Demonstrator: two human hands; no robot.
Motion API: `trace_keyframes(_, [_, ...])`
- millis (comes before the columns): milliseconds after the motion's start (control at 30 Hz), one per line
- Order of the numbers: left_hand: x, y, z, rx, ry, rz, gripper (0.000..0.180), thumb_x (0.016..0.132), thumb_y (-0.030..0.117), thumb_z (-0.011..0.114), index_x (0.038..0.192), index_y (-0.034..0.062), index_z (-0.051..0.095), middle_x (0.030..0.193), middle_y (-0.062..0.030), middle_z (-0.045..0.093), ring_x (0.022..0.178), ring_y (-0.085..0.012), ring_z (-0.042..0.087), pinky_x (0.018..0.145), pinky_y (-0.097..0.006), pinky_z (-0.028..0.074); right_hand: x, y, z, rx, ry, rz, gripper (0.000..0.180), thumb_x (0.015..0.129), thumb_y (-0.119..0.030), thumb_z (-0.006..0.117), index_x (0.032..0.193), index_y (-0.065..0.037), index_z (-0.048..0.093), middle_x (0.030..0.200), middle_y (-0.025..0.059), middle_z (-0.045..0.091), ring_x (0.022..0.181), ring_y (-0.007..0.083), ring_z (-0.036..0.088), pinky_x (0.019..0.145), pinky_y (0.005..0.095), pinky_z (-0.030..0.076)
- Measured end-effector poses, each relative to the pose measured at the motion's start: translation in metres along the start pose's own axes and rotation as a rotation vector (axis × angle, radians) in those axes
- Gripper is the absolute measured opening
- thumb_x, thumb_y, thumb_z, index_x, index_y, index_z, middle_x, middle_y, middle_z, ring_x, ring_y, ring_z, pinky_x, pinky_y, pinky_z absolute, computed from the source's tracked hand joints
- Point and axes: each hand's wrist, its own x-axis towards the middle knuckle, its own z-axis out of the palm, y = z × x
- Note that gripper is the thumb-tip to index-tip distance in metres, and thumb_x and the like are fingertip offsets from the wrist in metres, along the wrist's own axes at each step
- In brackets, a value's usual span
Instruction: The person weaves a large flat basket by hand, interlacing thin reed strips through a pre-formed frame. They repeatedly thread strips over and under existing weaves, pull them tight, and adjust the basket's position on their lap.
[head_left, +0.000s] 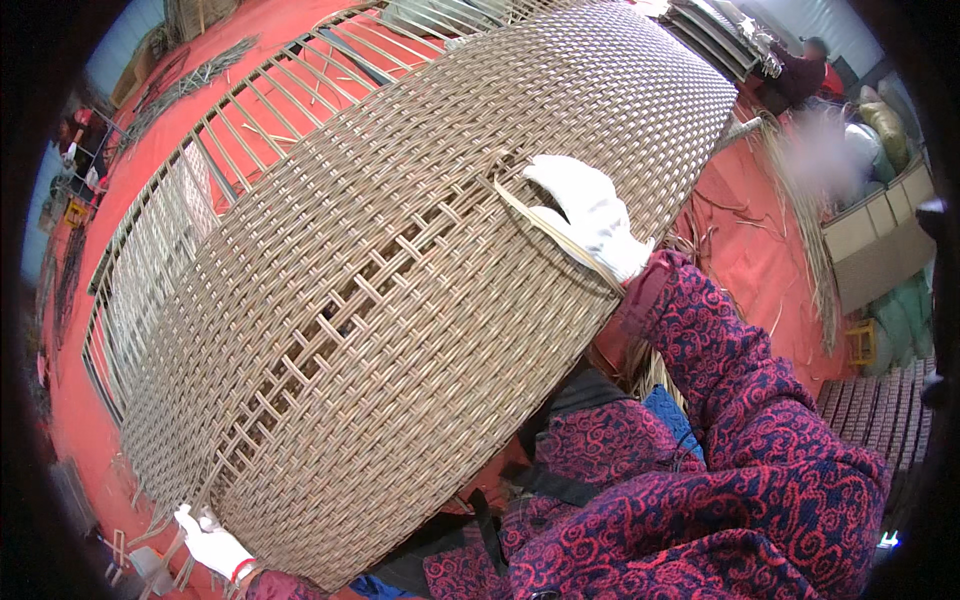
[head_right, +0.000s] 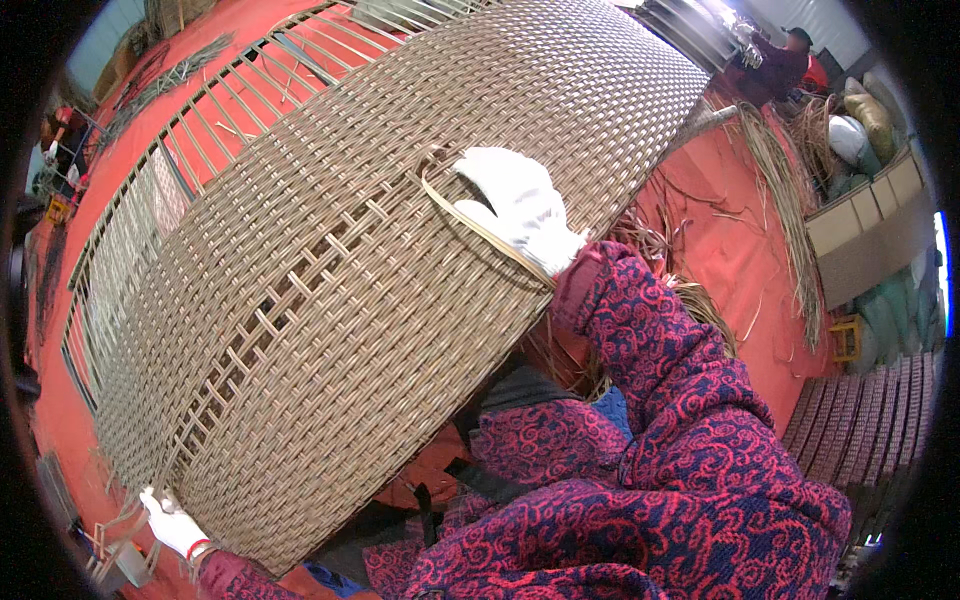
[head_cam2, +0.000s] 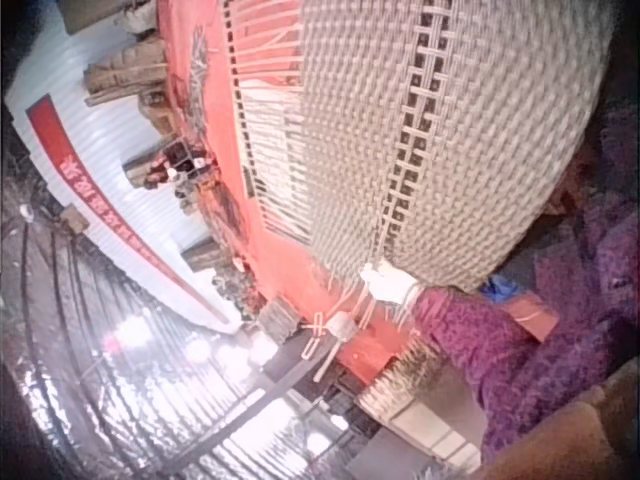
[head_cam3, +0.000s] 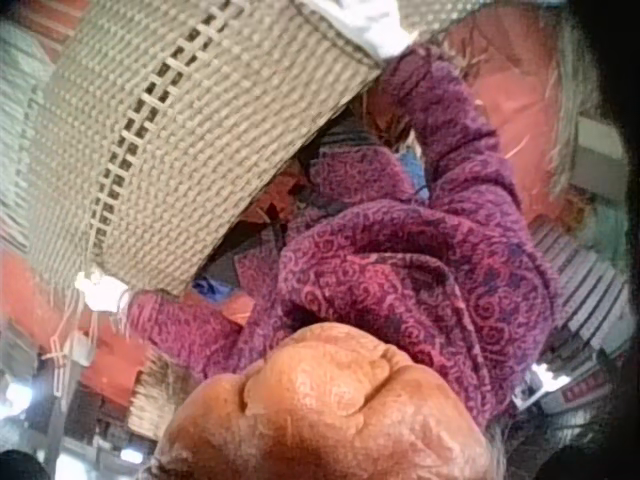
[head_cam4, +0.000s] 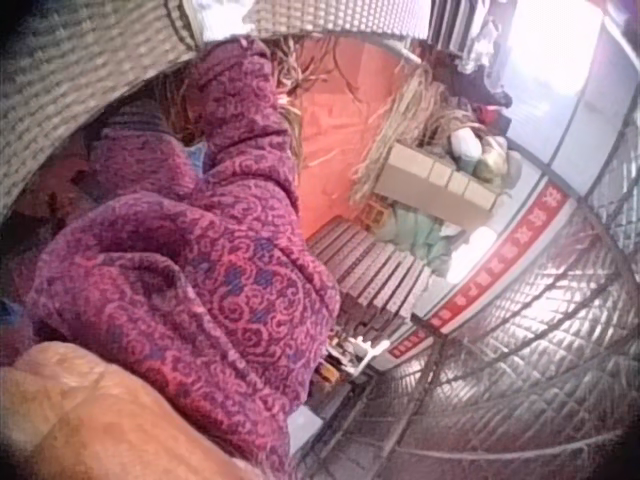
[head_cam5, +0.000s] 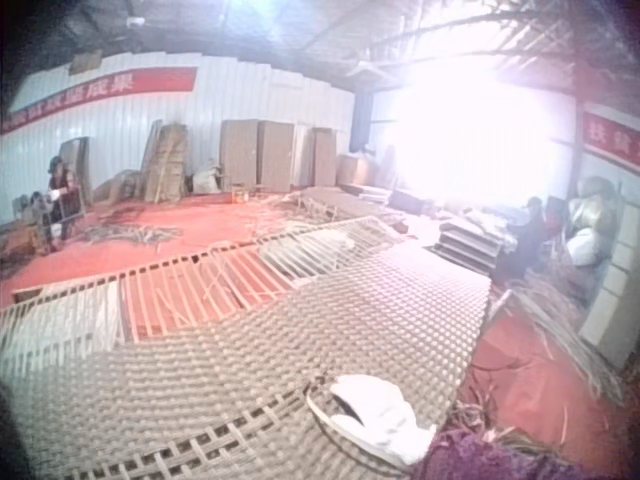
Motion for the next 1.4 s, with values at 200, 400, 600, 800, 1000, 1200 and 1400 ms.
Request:
trace_keyframes(200, [0.004, -0.040, -0.044, -0.044, -0.028, -0.140, 0.042, 0.107, 0.026, 0.057, 0.129, -0.0103, 0.060, 0.103, -0.0102, 0.064, 0.085, -0.0140, 0.056, 0.074, -0.031, 0.054, 0.001, -0.004, -0.004, 0.001, -0.036, 0.031, 0.049, 0.091, -0.039, 0.066, 0.131, -0.010, 0.064, 0.138, 0.0142, 0.062, 0.130, 0.0336, 0.055, 0.111, 0.0456, 0.043])
trace_keyframes(400, [-0.038, -0.011, -0.032, -0.106, 0.175, -0.188, 0.038, 0.105, 0.031, 0.059, 0.114, -0.0058, 0.065, 0.099, -0.0092, 0.067, 0.091, -0.0213, 0.063, 0.083, -0.034, 0.051, 0.007, -0.006, -0.012, -0.046, -0.023, -0.013, 0.042, 0.090, -0.033, 0.072, 0.124, -0.009, 0.067, 0.130, 0.0140, 0.066, 0.123, 0.0347, 0.061, 0.105, 0.0441, 0.049])
trace_keyframes(600, [-0.061, 0.040, -0.035, 0.272, 0.085, 0.117, 0.027, 0.095, 0.010, 0.066, 0.120, 0.0004, 0.062, 0.106, -0.0218, 0.068, 0.094, -0.0333, 0.064, 0.088, -0.042, 0.051, 0.009, -0.001, -0.016, -0.106, -0.174, 0.089, 0.045, 0.098, -0.039, 0.062, 0.128, -0.006, 0.066, 0.135, 0.0169, 0.064, 0.130, 0.0330, 0.057, 0.112, 0.0420, 0.043])
trace_keyframes(800, [-0.087, 0.053, -0.015, 0.252, 0.213, 0.110, 0.036, 0.089, -0.005, 0.067, 0.122, 0.0069, 0.063, 0.093, -0.0188, 0.065, 0.080, -0.0251, 0.063, 0.069, -0.039, 0.052, 0.005, 0.030, 0.004, -0.153, -0.198, 0.126, 0.042, 0.096, -0.013, 0.064, 0.137, -0.004, 0.060, 0.139, 0.0186, 0.061, 0.129, 0.0349, 0.058, 0.113, 0.0410, 0.043])
trace_keyframes(1000, [-0.078, 0.040, -0.030, -0.180, 0.103, 0.033, 0.036, 0.094, -0.008, 0.056, 0.127, 0.0052, 0.062, 0.093, -0.0156, 0.064, 0.078, -0.0198, 0.065, 0.071, -0.034, 0.056, 0.029, 0.060, -0.021, -0.230, -0.410, -0.165, 0.046, 0.098, -0.025, 0.063, 0.141, -0.010, 0.057, 0.136, 0.0182, 0.062, 0.127, 0.0340, 0.059, 0.109, 0.0392, 0.046])
trace_keyframes(1200, [-0.067, 0.032, -0.066, -0.643, 0.117, -0.261, 0.021, 0.099, 0.003, 0.058, 0.118, 0.0009, 0.067, 0.082, -0.0072, 0.059, 0.069, -0.0116, 0.060, 0.069, -0.030, 0.057, 0.138, -0.017, -0.092, -0.498, -0.398, -0.267, 0.027, 0.092, -0.024, 0.066, 0.114, -0.007, 0.068, 0.116, 0.0146, 0.070, 0.107, 0.0349, 0.067, 0.095, 0.0419, 0.053])
trace_keyframes(1400, [-0.058, 0.053, -0.116, -0.972, 0.164, -0.343, 0.026, 0.098, 0.022, 0.071, 0.111, -0.0012, 0.072, 0.075, -0.0033, 0.063, 0.059, -0.0057, 0.050, 0.063, -0.024, 0.051, 0.170, -0.278, -0.027, 0.166, -0.266, -0.852, 0.034, 0.094, -0.020, 0.063, 0.124, -0.004, 0.067, 0.128, 0.0183, 0.067, 0.120, 0.0351, 0.064, 0.104, 0.0425, 0.050])
